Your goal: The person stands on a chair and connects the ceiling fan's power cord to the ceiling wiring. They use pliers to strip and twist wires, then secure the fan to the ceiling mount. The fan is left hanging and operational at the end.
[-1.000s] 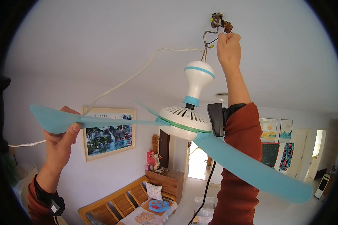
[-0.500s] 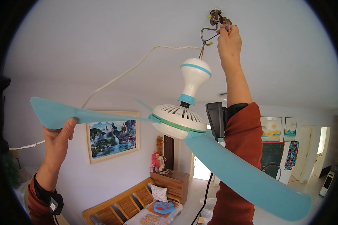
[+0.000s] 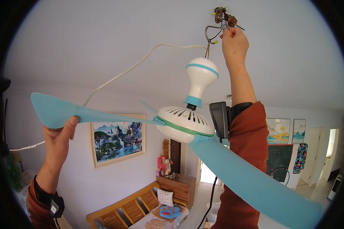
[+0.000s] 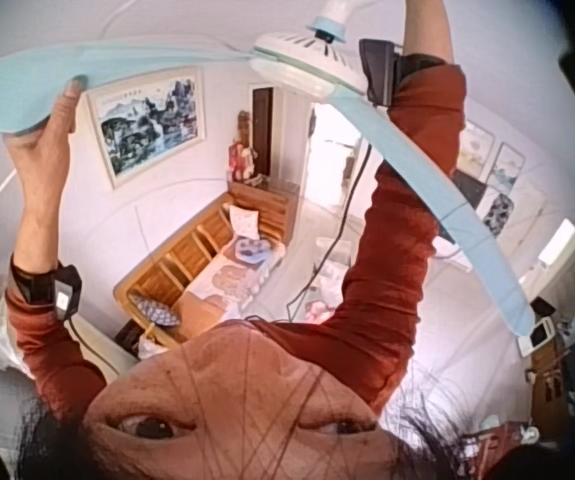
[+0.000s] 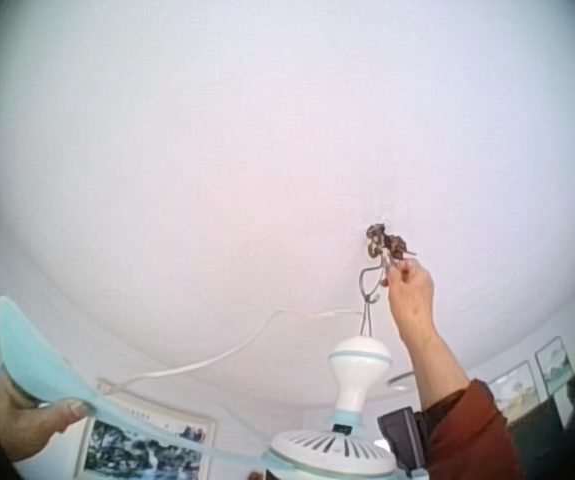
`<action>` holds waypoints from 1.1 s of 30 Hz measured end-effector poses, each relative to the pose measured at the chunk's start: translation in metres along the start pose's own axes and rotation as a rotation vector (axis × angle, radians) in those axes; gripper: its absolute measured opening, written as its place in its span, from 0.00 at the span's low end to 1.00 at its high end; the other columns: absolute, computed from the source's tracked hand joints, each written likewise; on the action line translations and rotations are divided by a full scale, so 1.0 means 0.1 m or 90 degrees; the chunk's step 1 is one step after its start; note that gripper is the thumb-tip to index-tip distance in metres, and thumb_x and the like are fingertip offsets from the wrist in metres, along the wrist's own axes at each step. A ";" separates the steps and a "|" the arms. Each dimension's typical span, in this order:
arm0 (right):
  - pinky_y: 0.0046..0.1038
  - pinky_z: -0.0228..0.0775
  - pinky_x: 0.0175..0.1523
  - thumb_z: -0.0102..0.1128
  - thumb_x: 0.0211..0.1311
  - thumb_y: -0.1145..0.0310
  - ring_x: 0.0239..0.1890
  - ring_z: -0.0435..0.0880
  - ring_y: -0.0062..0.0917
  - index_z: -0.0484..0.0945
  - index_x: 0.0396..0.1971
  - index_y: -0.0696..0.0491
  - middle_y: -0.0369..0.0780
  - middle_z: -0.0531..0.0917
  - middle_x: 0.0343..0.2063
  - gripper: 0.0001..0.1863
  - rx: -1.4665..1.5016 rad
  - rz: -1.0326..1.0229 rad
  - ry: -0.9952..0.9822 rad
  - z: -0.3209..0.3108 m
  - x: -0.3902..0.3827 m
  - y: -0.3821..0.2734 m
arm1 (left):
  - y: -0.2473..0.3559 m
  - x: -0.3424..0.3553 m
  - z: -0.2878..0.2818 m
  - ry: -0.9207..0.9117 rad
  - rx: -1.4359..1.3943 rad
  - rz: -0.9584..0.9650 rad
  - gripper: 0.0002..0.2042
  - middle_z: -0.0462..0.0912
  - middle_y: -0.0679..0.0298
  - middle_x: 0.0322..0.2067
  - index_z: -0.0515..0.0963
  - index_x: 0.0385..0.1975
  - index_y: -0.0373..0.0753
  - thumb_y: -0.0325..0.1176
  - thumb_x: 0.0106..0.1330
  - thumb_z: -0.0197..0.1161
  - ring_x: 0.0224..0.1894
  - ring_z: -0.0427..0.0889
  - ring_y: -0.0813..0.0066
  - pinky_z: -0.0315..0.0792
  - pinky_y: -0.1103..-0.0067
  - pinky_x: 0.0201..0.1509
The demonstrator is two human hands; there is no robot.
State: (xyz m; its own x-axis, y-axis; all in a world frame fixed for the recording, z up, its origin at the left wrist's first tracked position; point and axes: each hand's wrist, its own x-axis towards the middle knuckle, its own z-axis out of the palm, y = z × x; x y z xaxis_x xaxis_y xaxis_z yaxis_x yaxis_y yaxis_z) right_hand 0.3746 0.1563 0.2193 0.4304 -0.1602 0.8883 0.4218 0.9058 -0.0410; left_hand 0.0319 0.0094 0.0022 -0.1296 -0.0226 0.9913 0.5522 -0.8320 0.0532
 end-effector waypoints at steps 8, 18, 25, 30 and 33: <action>0.31 0.69 0.36 0.53 0.58 0.64 0.28 0.79 0.31 0.76 0.29 0.57 0.39 0.81 0.24 0.10 -0.153 -0.065 0.058 0.00 0.01 -0.04 | 0.04 0.01 -0.01 0.007 0.011 0.011 0.08 0.71 0.72 0.17 0.75 0.26 0.39 0.35 0.61 0.63 0.16 0.63 0.88 0.57 0.89 0.17; 0.33 0.69 0.36 0.51 0.59 0.65 0.29 0.80 0.34 0.73 0.31 0.57 0.41 0.81 0.24 0.10 -0.075 -0.082 0.135 0.14 -0.03 0.10 | 0.13 0.00 -0.04 0.003 0.026 0.008 0.07 0.72 0.71 0.18 0.75 0.27 0.39 0.34 0.61 0.63 0.16 0.64 0.87 0.58 0.89 0.17; 0.32 0.69 0.36 0.51 0.59 0.66 0.28 0.79 0.33 0.73 0.31 0.57 0.40 0.80 0.24 0.09 0.009 -0.066 0.124 0.14 -0.04 0.07 | 0.20 0.02 -0.07 -0.025 0.051 -0.005 0.07 0.72 0.71 0.19 0.74 0.27 0.38 0.33 0.61 0.63 0.17 0.64 0.87 0.58 0.89 0.17; 0.33 0.70 0.37 0.52 0.58 0.65 0.30 0.80 0.33 0.74 0.32 0.56 0.41 0.81 0.26 0.09 -0.074 -0.037 0.123 0.14 -0.01 0.08 | 0.22 0.01 -0.06 0.001 0.049 -0.011 0.06 0.71 0.71 0.19 0.74 0.27 0.38 0.32 0.61 0.62 0.17 0.64 0.88 0.59 0.89 0.18; 0.35 0.70 0.37 0.52 0.58 0.65 0.31 0.80 0.34 0.75 0.33 0.56 0.41 0.81 0.27 0.10 -0.088 -0.019 0.119 0.15 0.01 0.07 | 0.22 0.03 -0.06 0.002 0.035 -0.005 0.06 0.71 0.71 0.18 0.74 0.27 0.38 0.32 0.61 0.62 0.17 0.63 0.88 0.58 0.88 0.18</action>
State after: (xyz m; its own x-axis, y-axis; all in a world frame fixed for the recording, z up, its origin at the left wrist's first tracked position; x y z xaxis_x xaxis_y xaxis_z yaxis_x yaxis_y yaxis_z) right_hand 0.3661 0.1688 0.2263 0.5505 -0.2677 0.7907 0.5368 0.8389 -0.0897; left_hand 0.0385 -0.0127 0.0051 -0.1369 -0.0176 0.9904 0.5954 -0.8005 0.0681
